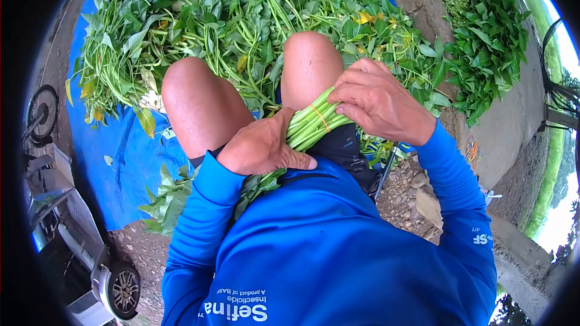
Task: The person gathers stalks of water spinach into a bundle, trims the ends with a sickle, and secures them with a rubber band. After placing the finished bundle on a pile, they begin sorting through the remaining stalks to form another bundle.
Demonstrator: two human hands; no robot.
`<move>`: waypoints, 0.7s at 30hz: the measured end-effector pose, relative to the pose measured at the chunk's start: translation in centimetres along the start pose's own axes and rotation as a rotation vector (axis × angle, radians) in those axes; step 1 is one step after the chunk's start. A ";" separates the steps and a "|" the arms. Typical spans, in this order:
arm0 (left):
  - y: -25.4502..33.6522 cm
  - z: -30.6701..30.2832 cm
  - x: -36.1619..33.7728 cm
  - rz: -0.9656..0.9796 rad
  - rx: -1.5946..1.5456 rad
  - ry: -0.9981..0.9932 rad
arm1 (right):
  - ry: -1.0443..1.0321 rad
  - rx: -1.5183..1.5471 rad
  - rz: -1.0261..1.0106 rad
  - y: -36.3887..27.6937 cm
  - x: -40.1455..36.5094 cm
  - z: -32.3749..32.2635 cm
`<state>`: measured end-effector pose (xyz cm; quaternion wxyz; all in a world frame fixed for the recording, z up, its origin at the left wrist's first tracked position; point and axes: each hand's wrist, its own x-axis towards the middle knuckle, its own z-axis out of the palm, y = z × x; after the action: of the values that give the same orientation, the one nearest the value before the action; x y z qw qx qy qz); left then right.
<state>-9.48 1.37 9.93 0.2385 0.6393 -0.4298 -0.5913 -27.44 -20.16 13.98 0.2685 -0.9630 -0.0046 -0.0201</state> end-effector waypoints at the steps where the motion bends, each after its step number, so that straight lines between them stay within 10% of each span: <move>1: 0.1 -0.1 -0.1 -0.004 0.002 0.008 | 0.018 -0.015 -0.024 -0.1 0.2 -0.1; 14: 0.0 -0.5 0.6 -0.060 0.031 0.027 | 0.254 -0.107 0.246 -3.1 -5.5 4.8; 18: 0.2 -0.7 1.2 -0.075 -0.006 -0.026 | 0.398 0.563 0.737 -2.1 -5.2 6.3; 21: 0.0 -0.4 1.7 -0.029 -0.061 -0.022 | 0.518 0.373 0.677 -0.4 -3.9 8.3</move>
<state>-9.19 -0.11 9.12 0.2446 0.6311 -0.4050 -0.6147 -31.06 -15.55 6.92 0.4211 -0.8087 0.3738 -0.1702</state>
